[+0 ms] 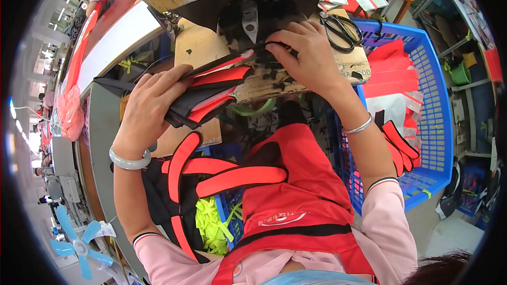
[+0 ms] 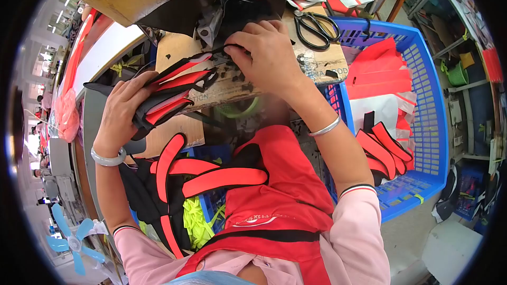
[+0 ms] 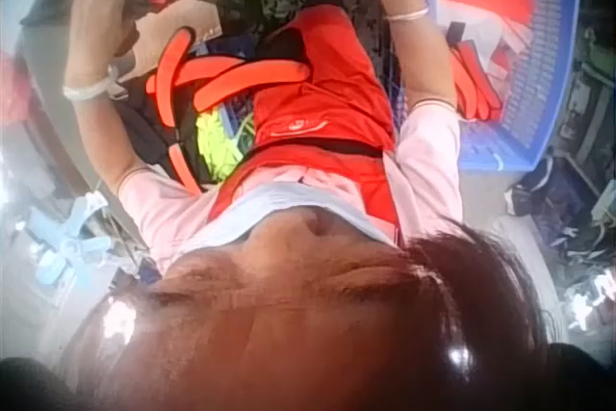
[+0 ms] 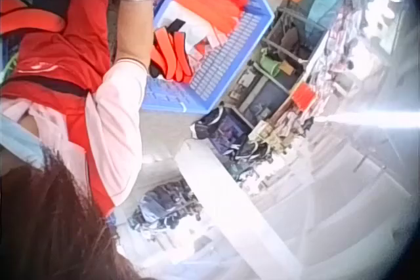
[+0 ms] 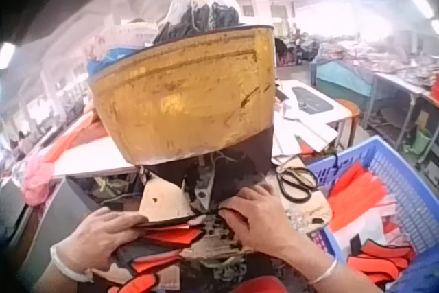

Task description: Assembling and processing foam components for safety vests or life jackets using a production machine.

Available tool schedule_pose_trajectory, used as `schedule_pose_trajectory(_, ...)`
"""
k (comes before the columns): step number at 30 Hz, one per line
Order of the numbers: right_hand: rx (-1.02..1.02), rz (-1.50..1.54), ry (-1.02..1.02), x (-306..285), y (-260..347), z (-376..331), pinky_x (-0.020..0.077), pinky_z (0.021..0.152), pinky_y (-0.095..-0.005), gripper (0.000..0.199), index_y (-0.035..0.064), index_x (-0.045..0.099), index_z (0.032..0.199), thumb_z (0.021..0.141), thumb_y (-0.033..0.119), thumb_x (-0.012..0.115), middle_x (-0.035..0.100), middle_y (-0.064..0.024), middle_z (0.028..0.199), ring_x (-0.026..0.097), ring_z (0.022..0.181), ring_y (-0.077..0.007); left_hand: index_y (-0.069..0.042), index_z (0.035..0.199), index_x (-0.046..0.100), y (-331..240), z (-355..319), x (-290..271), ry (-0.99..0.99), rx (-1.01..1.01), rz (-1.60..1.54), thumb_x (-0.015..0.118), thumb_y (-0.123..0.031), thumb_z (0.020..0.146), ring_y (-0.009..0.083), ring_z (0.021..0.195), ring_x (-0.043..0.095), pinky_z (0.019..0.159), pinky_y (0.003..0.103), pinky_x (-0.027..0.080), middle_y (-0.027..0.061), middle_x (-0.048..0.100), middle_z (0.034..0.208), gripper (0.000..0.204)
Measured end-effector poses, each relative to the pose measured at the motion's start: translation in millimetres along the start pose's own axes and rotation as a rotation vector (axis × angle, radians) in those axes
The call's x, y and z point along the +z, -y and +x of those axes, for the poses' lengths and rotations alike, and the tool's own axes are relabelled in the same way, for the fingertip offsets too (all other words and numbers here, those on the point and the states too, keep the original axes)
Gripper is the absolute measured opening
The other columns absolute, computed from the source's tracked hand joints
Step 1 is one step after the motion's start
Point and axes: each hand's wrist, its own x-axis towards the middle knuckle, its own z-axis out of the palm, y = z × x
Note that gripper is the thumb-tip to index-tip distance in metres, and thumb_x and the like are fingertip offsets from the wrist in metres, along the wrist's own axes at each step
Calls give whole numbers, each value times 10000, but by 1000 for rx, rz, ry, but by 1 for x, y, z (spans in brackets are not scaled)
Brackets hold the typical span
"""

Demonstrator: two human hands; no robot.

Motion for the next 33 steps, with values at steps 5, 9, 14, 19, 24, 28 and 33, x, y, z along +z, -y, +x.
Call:
schedule_pose_trajectory(5,-16,0,-19,2,-4,9,418,896,-417,91,123,712,862,833,207,694,643,-35,793,612,807,-247,-13,1095,633,3,4,2,-59,24,76,730,-192,711,297,935,591,832,364,465,99,572,1322,434)
schedule_pose_trajectory(9,-13,-4,-2,3,-8,9,420,890,-417,91,122,712,860,833,207,692,641,-36,788,613,806,-247,-30,1101,627,-1,5,5,-51,-9,39,672,-62,715,249,1062,602,882,365,454,62,574,1293,390)
schedule_pose_trajectory(14,-42,-33,-25,-2,-7,15,417,895,-416,85,130,715,840,834,210,688,641,-25,783,615,810,-246,-23,1085,634,0,6,8,-100,-28,72,670,-48,697,253,1096,596,880,366,461,62,572,1302,390)
schedule_pose_trajectory(19,-53,-74,-65,2,-5,17,415,906,-415,84,134,716,834,834,212,688,634,-22,773,616,811,-243,-11,1080,634,2,5,10,-129,-27,92,667,-46,693,256,1098,600,864,363,464,66,575,1301,390)
schedule_pose_trajectory(24,-34,-79,-95,3,-3,14,413,912,-417,86,128,715,835,833,211,690,633,-25,772,615,812,-241,0,1061,644,-1,4,11,-152,-15,106,666,-45,695,254,1102,603,855,361,463,70,582,1299,369)
schedule_pose_trajectory(28,101,56,-82,-4,-5,18,416,908,-424,103,117,721,842,829,217,699,633,-39,779,616,804,-252,4,1061,647,0,-1,10,-158,-33,98,672,-70,697,262,1105,602,858,366,462,83,580,1307,373)
schedule_pose_trajectory(33,240,111,87,-33,-6,7,424,906,-421,247,87,706,1014,809,223,719,654,-95,922,614,892,-289,32,1041,641,-2,-26,10,-137,-58,80,663,-94,698,297,1090,605,861,385,461,123,577,1308,366)
